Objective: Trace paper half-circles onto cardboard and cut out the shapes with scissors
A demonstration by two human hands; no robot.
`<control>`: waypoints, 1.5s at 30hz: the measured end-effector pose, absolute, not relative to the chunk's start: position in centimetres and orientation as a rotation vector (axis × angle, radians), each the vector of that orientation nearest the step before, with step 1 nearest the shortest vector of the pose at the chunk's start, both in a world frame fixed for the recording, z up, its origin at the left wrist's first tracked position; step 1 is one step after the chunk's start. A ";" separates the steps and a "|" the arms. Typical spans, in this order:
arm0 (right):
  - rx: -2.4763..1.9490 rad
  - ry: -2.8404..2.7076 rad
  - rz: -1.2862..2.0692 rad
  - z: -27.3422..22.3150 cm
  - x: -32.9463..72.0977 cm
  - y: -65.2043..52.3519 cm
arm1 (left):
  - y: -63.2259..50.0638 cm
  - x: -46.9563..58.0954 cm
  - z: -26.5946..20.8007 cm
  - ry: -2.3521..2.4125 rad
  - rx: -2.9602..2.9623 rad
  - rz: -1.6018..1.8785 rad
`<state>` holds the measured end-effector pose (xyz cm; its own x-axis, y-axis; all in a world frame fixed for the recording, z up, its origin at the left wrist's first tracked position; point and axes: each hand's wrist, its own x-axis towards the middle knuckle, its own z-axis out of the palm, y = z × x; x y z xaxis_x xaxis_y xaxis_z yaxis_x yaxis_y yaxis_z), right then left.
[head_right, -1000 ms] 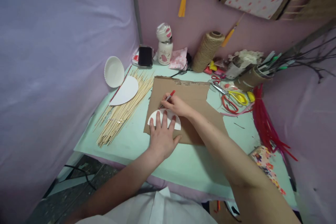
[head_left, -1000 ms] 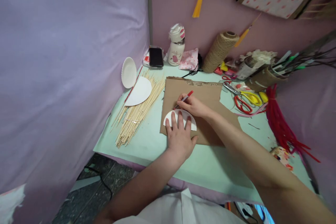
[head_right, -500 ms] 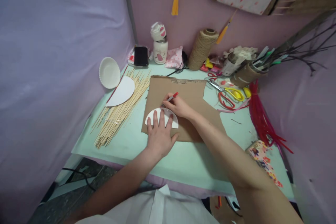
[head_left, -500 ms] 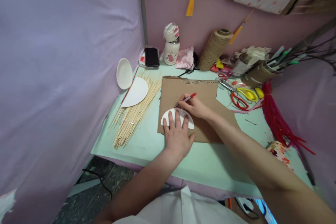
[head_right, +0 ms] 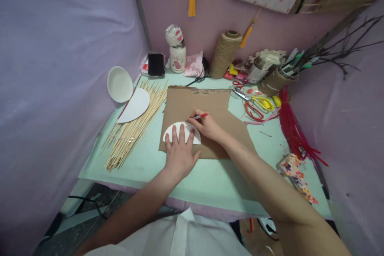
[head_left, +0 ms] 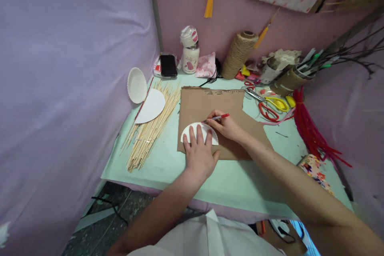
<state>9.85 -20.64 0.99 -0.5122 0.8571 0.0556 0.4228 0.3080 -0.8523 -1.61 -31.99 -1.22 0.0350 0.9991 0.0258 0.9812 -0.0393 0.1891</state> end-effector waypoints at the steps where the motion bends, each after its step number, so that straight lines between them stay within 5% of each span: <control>1: -1.146 -2.079 1.102 1.0 10.0 -20.8 | -32.0 -1.6 -1.2 2.091 2.168 0.224; 45: -1.317 -2.238 0.433 -0.1 13.2 -27.0 | -31.9 -1.6 -1.3 2.061 2.169 0.190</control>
